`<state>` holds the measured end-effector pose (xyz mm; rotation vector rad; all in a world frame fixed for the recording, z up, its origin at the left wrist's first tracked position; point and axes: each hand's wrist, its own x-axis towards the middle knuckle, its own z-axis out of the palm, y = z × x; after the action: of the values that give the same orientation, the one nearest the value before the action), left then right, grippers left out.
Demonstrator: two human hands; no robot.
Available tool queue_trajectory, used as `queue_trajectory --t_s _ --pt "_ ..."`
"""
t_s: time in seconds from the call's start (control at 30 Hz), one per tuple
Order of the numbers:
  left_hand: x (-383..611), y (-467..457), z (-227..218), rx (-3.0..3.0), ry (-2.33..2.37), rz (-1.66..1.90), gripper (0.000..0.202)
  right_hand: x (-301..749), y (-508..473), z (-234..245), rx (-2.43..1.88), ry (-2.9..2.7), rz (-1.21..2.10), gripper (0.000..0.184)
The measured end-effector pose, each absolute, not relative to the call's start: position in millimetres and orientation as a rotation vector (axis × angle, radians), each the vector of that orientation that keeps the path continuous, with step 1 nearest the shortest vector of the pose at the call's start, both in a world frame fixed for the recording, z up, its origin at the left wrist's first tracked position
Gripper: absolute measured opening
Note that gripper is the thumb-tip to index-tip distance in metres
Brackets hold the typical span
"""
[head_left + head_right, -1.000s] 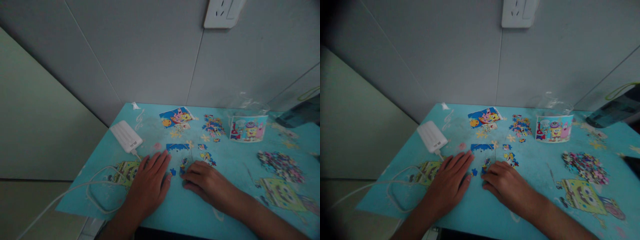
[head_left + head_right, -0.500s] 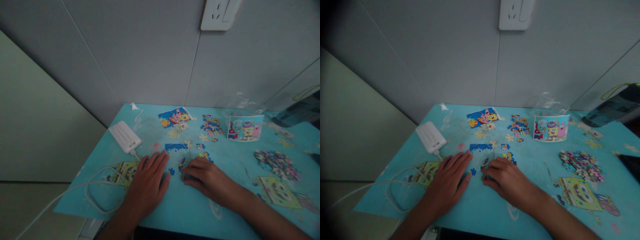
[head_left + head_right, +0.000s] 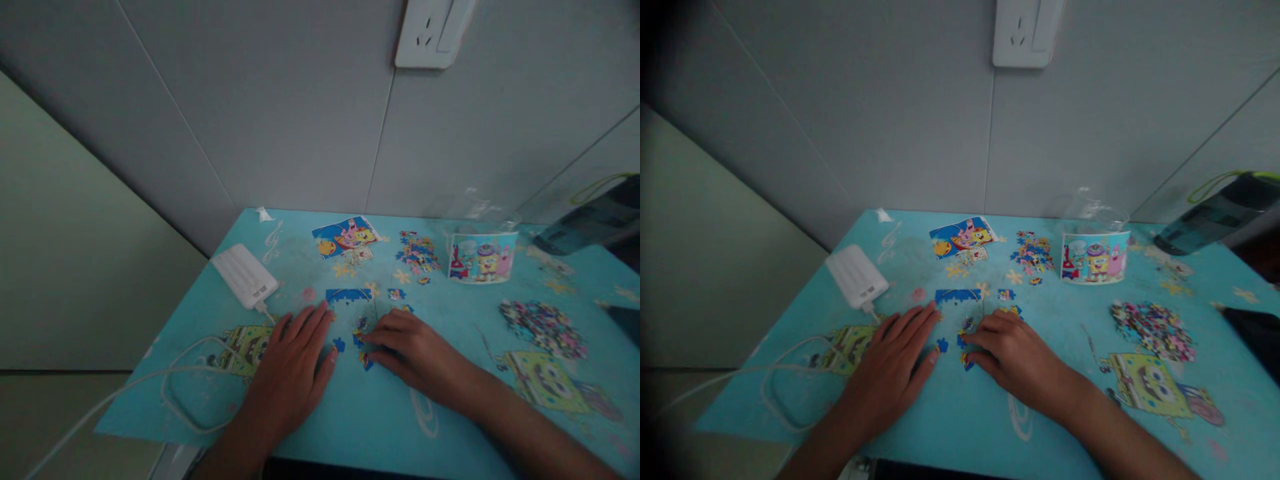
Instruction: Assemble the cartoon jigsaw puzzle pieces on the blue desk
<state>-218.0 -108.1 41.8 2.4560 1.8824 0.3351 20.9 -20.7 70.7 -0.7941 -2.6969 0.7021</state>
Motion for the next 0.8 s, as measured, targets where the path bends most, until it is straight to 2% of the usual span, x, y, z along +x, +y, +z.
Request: queue_trajectory --t_s 0.27,0.8 --pt "-219.0 -108.8 40.6 2.480 1.885 0.332 0.058 20.4 -27.1 77.6 -0.793 -2.748 0.779 0.015" --pt "-223.0 -110.1 33.3 2.521 1.865 0.396 0.061 16.1 -35.1 76.5 -0.819 -2.782 0.690 0.018"
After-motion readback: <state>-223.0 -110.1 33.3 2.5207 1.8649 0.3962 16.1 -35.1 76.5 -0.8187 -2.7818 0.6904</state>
